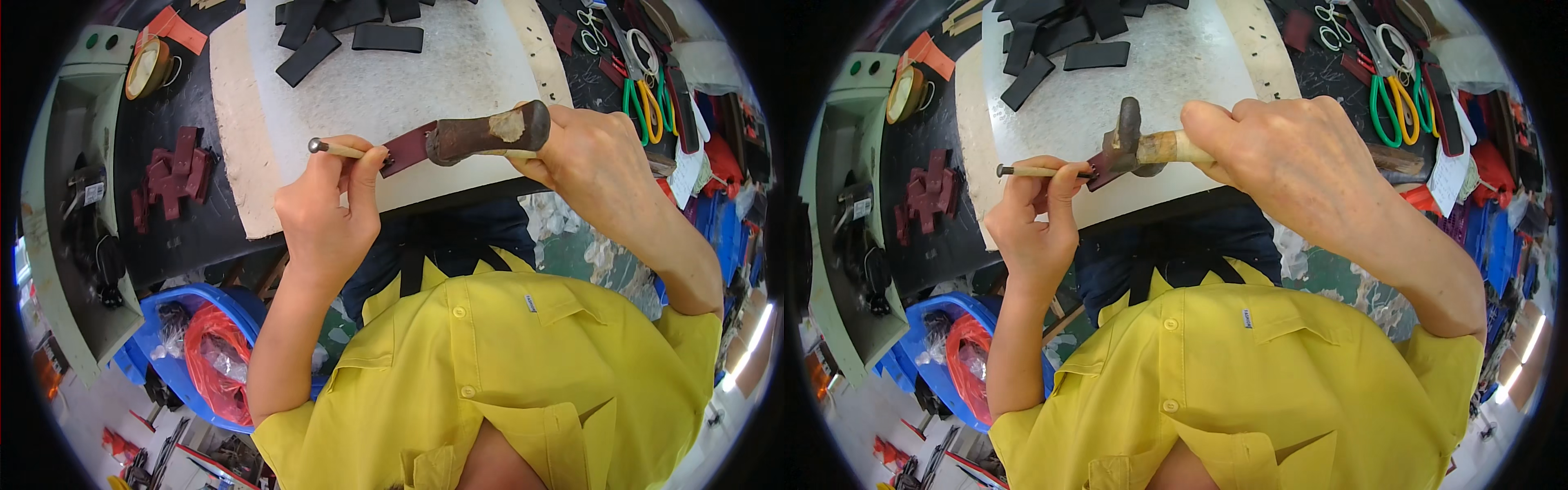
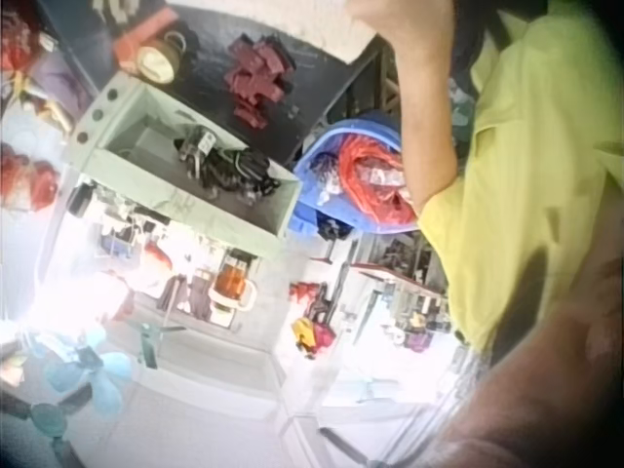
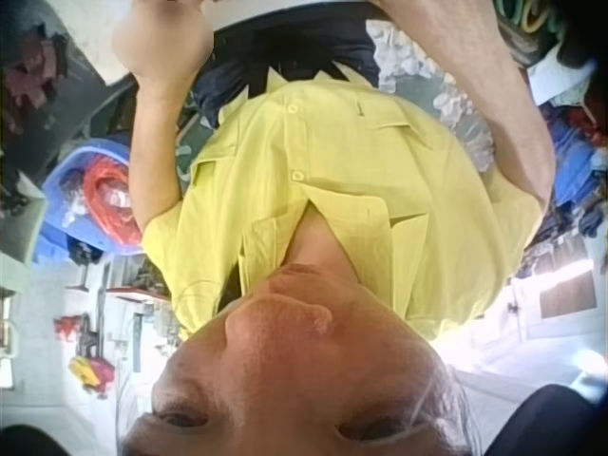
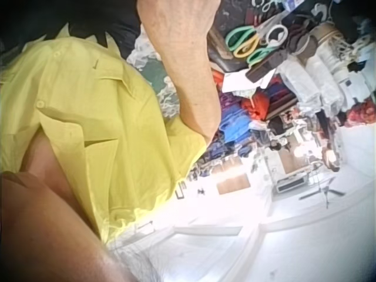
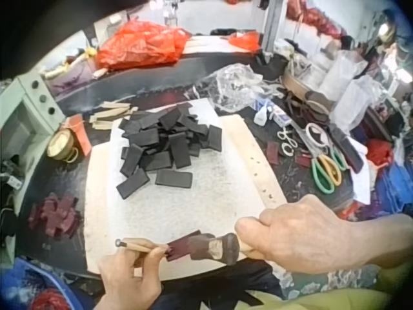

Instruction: The person repeatedly picks up small rectangular leather pieces, aligns them, and uses a hammer and punch to drive metal rivets through pre-drilled holes. They handle black and maroon leather pieces one at a time, placing finished pieces aside on the workbench.

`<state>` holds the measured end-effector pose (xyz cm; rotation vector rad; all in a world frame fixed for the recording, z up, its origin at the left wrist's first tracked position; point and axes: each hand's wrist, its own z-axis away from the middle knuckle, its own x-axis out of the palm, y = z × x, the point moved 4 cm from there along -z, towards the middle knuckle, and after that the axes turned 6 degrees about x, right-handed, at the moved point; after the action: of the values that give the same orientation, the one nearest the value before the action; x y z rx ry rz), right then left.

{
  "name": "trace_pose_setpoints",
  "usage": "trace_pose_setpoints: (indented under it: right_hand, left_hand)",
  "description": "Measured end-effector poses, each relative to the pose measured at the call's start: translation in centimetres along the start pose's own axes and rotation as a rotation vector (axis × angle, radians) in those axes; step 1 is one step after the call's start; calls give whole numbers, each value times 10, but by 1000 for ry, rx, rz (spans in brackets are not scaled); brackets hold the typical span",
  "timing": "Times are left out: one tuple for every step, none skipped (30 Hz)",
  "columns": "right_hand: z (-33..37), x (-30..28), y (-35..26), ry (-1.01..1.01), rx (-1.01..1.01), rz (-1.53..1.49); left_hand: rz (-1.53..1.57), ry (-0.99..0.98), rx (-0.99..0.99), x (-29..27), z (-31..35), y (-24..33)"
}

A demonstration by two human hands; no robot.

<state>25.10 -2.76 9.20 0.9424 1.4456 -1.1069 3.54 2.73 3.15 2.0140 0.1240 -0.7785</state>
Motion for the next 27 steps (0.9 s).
trace_pose_setpoints:
  right_hand:
    - [0, 0, 0, 5, 0, -1]
    - [1, 0, 0, 14, -2, 0]
    - [2, 0, 1, 25, -8, 4]
    - [3, 1, 1, 36, -13, 7]
    - [2, 3, 3, 31, -8, -3]
    - [0, 4, 6, 30, -5, -6]
    - [-2, 1, 7, 29, -1, -9]
    - [-3, -7, 7, 76, 14, -13]
    - [-7, -15, 6, 124, 18, -16]
    - [-13, -25, 4, 172, 21, -21]
    - [-18, -46, -2, 234, 137, -190]
    - [-18, -61, -4, 407, 128, -445]
    - [-16, -73, -4, 516, 127, -626]
    - [-13, -84, -2, 602, 113, -804]
    - [-10, -88, 3, 657, 95, -933]
    - [-8, -86, 3, 633, 88, -951]
    - [-13, -75, -1, 470, 125, -694]
    - [-16, -58, -7, 310, 128, -421]
    - [-21, -44, -11, 173, 77, -165]
    - [-20, -44, -3, 201, 77, -70]
    - [-20, -45, 6, 227, 74, 27]
    - [-19, -37, 4, 210, 56, 3]
    - [-16, -25, 1, 193, 39, -22]
    - [-10, -11, -2, 171, 39, -47]
    - [-8, 0, -4, 138, 23, -43]
    - [-8, 5, -5, 119, 30, -61]
    - [-8, 13, -7, 94, 35, -88]
  left_hand:
    - [-57, 1, 51, 0, 0, 3]
    - [-114, 2, 101, 0, 0, 6]
    - [-172, 7, 153, 1, 0, 10]
    - [-181, 38, 199, 2, 0, 10]
    - [-191, 69, 245, 5, 1, 9]
    - [-199, 107, 297, 6, 1, 10]
    - [-231, 112, 334, 7, 2, 12]
    - [-264, 116, 372, 8, 3, 15]
    - [-303, 129, 405, 8, 3, 17]
    - [-309, 116, 369, 8, 4, 19]
    - [-320, 105, 357, 8, 5, 18]
    - [-325, 96, 347, 9, 7, 14]
    - [-331, 86, 336, 9, 8, 13]
    - [-323, 90, 321, 8, 6, 14]
    - [-313, 88, 332, 9, 4, 16]
    - [-304, 86, 343, 9, 2, 18]
    - [-295, 85, 355, 10, 0, 19]
    - [-300, 71, 341, 9, 1, 17]
    - [-305, 57, 329, 9, 1, 14]
    - [-308, 42, 318, 8, 2, 13]
    - [-308, 51, 313, 8, 2, 13]
    - [-307, 58, 309, 8, 2, 14]
    - [-306, 66, 304, 7, 1, 15]
    - [-307, 69, 299, 9, 2, 16]
    - [-307, 72, 295, 10, 2, 17]
    - [-308, 74, 291, 11, 1, 18]
    - [-316, 82, 323, 12, 3, 17]
